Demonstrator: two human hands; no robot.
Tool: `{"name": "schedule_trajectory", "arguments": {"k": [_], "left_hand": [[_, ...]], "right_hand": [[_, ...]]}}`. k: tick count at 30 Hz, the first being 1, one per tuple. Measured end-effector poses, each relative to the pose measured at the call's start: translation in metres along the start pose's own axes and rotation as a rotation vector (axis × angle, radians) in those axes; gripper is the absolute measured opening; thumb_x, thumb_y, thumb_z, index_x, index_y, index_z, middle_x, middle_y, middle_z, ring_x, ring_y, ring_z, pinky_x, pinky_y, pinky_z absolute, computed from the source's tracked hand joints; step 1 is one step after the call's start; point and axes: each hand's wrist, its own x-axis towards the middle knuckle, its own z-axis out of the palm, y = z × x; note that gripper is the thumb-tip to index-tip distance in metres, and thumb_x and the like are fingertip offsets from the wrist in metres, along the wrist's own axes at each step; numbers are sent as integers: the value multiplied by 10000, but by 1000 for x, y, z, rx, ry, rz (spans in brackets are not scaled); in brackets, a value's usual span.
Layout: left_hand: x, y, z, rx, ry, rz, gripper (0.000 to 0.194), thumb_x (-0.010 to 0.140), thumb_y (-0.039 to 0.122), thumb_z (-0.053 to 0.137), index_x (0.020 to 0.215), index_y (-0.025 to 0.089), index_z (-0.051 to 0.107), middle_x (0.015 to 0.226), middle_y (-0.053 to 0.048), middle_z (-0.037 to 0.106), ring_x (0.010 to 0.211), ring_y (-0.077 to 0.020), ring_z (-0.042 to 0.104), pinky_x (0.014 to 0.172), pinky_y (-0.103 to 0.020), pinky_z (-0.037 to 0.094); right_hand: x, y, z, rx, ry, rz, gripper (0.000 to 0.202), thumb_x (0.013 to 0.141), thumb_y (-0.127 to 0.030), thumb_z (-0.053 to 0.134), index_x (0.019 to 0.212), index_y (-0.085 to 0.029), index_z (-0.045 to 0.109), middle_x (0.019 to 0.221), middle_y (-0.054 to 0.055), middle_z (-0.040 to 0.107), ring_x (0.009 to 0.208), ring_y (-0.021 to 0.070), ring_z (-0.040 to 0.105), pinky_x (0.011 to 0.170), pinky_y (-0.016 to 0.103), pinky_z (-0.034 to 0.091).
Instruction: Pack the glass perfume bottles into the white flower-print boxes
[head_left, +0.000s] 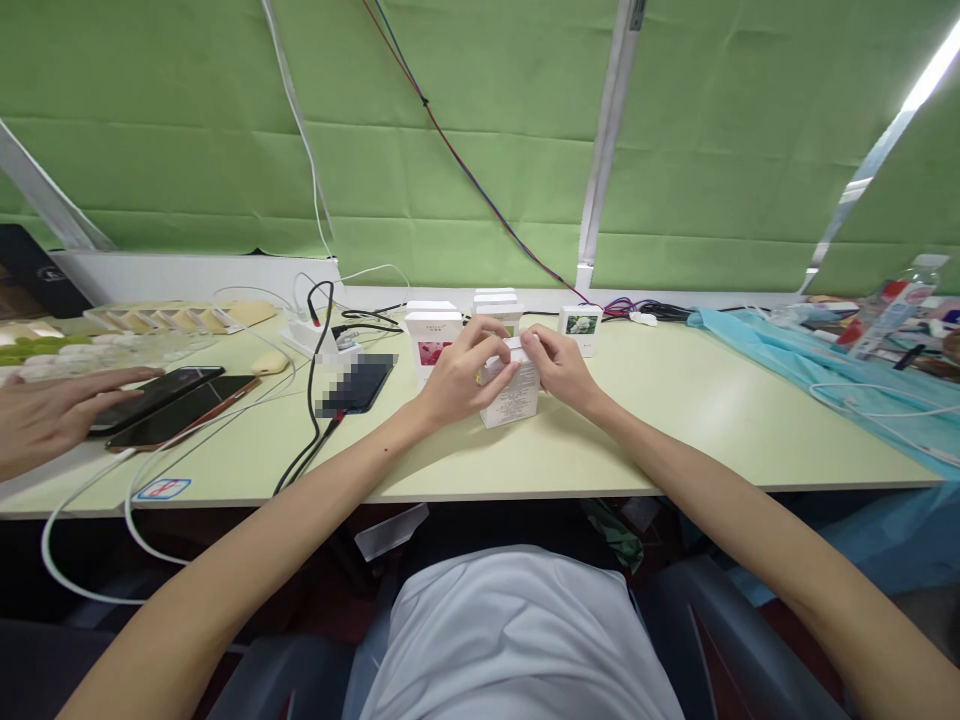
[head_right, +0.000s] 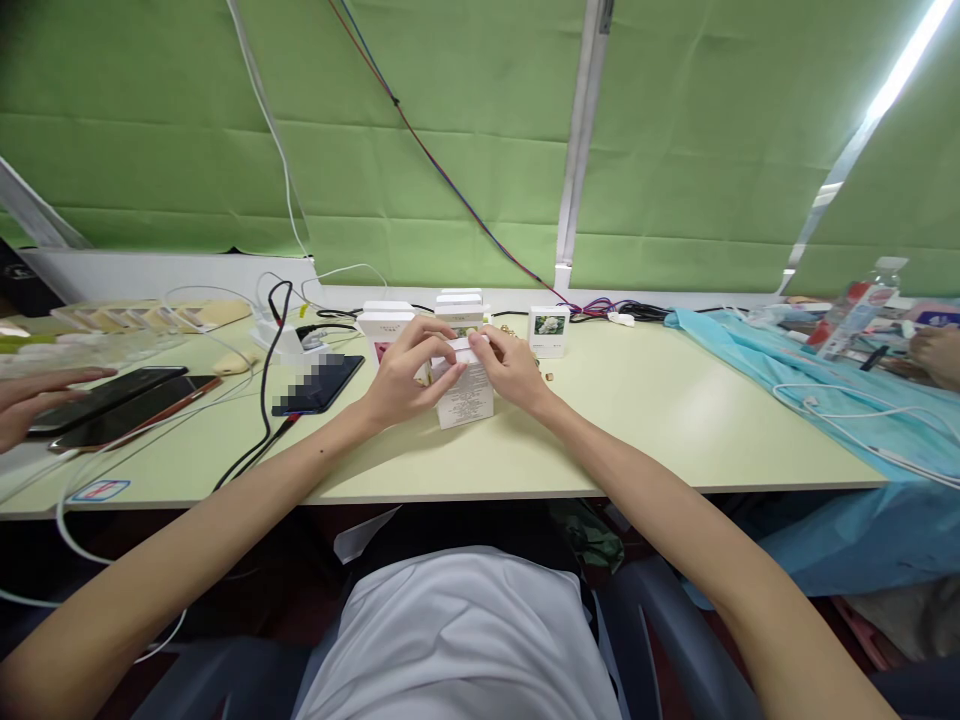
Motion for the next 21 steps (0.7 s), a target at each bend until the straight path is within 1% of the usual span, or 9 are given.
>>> {"name": "schedule_trajectory", "arguments": {"k": [5,13,21], "left_hand": [[0,-1,1,17,10,22,112,954,271,607,869,199,594,1082,-114,598,989,-215,630,797,-357,552],[0,0,2,11,21,-19,134,961,285,600,857,199,594,1086,-112,607,1001,-218,629,840,-377,558],[0,0,3,19,25,1,126,960,263,596,853,198,602,1083,-105,592,980,-210,622,810,-364,550]], "right_hand": [[0,1,0,-21,-2,-24,529,973,-704,432,766,-221,496,676,-1,445,633,149,398,536,281,293],[0,1,0,-21,-2,-9,542,960,-728,430,766,-226,497,673,1,446,632,154,405,526,277,302],[1,2,0,-4,-13,-8,522,966,-708,443,770,-228,499,674,1,440,626,153,408,526,278,308]]}}
